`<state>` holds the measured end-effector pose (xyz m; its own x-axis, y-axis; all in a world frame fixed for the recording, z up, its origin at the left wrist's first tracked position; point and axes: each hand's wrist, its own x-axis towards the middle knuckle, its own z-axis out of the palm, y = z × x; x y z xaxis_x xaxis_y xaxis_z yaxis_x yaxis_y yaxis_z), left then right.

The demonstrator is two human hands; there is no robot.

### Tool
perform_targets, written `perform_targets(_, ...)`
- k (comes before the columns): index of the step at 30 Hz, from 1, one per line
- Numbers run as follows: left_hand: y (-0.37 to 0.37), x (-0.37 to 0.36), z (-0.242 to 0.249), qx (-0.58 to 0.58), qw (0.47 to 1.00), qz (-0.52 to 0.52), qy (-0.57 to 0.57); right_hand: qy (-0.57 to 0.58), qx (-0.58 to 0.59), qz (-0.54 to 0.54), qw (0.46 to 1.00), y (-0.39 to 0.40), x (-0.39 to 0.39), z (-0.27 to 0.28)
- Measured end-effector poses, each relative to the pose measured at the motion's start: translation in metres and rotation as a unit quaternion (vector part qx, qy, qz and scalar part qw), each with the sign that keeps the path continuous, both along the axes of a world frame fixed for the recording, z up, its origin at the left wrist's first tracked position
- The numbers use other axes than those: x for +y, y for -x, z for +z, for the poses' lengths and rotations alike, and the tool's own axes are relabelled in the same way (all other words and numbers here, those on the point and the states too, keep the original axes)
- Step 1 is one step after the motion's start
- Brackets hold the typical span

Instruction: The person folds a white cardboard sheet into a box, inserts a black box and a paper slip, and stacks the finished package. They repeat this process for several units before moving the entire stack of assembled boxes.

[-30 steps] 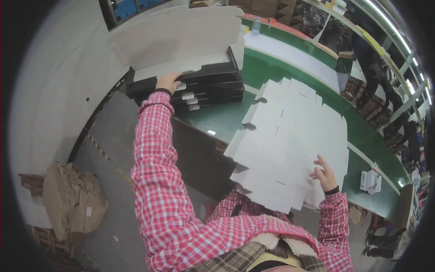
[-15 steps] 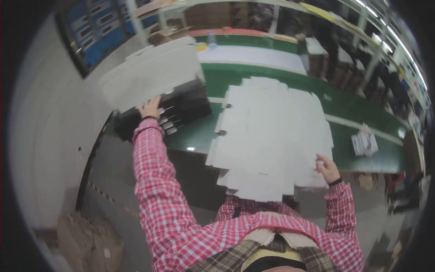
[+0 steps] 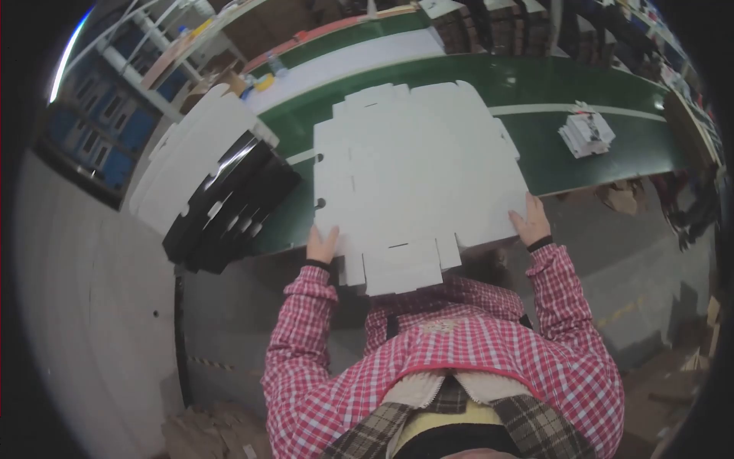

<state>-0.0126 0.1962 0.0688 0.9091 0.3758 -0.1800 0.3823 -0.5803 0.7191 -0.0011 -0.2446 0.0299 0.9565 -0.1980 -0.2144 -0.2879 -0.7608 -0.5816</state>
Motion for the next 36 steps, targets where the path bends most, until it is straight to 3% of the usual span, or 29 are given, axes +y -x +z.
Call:
perform_targets(2,-0.004,-0.005,0.012,0.121,0.991,0.051,0.018,-0.008,0.005,-0.019,1.0,0.003,0.007,0.015)
perform_targets(5,-0.011,0.046,0.026,0.079,0.995,0.063,0.028,-0.051,-0.077,0.034,0.995,-0.034,0.018,0.025)
perform_targets(6,-0.022,0.096,-0.001,-0.002,0.998,0.035,0.045,-0.073,-0.089,0.041,0.993,-0.049,0.03,0.042)
perform_targets(7,-0.028,0.147,-0.027,-0.156,0.985,-0.029,0.073,-0.118,-0.105,0.048,0.986,-0.066,0.041,0.059)
perform_targets(8,-0.028,0.198,-0.055,-0.303,0.943,-0.097,0.096,-0.162,-0.117,0.051,0.978,-0.078,0.052,0.074)
perform_targets(10,-0.021,0.142,-0.045,-0.328,0.927,-0.016,0.179,-0.307,-0.152,0.011,0.939,-0.076,0.041,0.092)
perform_targets(12,-0.047,0.066,-0.03,-0.33,0.89,0.041,0.313,-0.471,-0.228,-0.085,0.848,-0.048,0.004,0.119)
perform_targets(13,-0.075,0.023,-0.039,-0.31,0.876,0.011,0.369,-0.488,-0.279,-0.143,0.815,-0.01,-0.023,0.133)
perform_targets(14,-0.095,0.005,-0.067,-0.356,0.793,-0.019,0.495,-0.692,-0.317,-0.131,0.635,0.018,-0.027,0.14)
perform_targets(17,-0.085,-0.122,0.023,-0.186,0.773,-0.08,0.601,-0.707,-0.316,-0.239,0.586,0.053,-0.015,0.13)
perform_targets(18,-0.091,-0.129,0.008,-0.163,0.796,-0.104,0.574,-0.68,-0.324,-0.258,0.606,0.055,-0.018,0.109)
perform_targets(20,-0.098,-0.132,-0.019,-0.074,0.869,-0.16,0.462,-0.558,-0.321,-0.319,0.695,0.052,-0.018,0.076)
perform_targets(21,-0.079,-0.136,-0.019,-0.058,0.889,-0.169,0.423,-0.523,-0.31,-0.308,0.732,0.07,-0.021,0.065)
perform_targets(23,-0.032,-0.136,-0.027,0.017,0.944,-0.205,0.258,-0.371,-0.261,-0.251,0.855,0.108,-0.02,0.038)
perform_targets(24,-0.013,-0.123,-0.062,-0.014,0.944,-0.222,0.245,-0.295,-0.198,-0.265,0.896,0.107,0.007,0.005)
perform_targets(25,0.007,-0.113,-0.091,-0.088,0.933,-0.276,0.211,-0.134,-0.096,-0.285,0.944,0.106,0.032,-0.024)
perform_targets(26,0.027,-0.104,-0.119,-0.16,0.914,-0.331,0.172,0.038,0.002,-0.287,0.957,0.107,0.056,-0.052)
perform_targets(27,0.059,-0.082,-0.114,-0.156,0.93,-0.308,0.124,-0.015,-0.025,-0.149,0.988,0.108,0.096,-0.046)
perform_targets(28,0.087,-0.064,-0.105,-0.161,0.944,-0.286,0.029,-0.128,-0.097,0.106,0.981,0.108,0.134,-0.036)
perform_targets(29,0.112,-0.05,-0.09,-0.165,0.947,-0.266,-0.071,-0.239,-0.166,0.347,0.891,0.107,0.17,-0.022)
perform_targets(32,0.163,0.051,-0.178,0.03,0.922,-0.371,-0.103,-0.059,-0.029,0.529,0.846,0.101,0.187,0.018)
perform_targets(35,0.175,0.0,-0.018,-0.079,0.886,-0.427,-0.161,-0.217,0.122,0.578,0.777,0.067,0.157,0.027)
perform_targets(36,0.175,-0.006,-0.013,-0.084,0.882,-0.424,-0.185,-0.205,0.12,0.583,0.777,0.062,0.154,0.029)
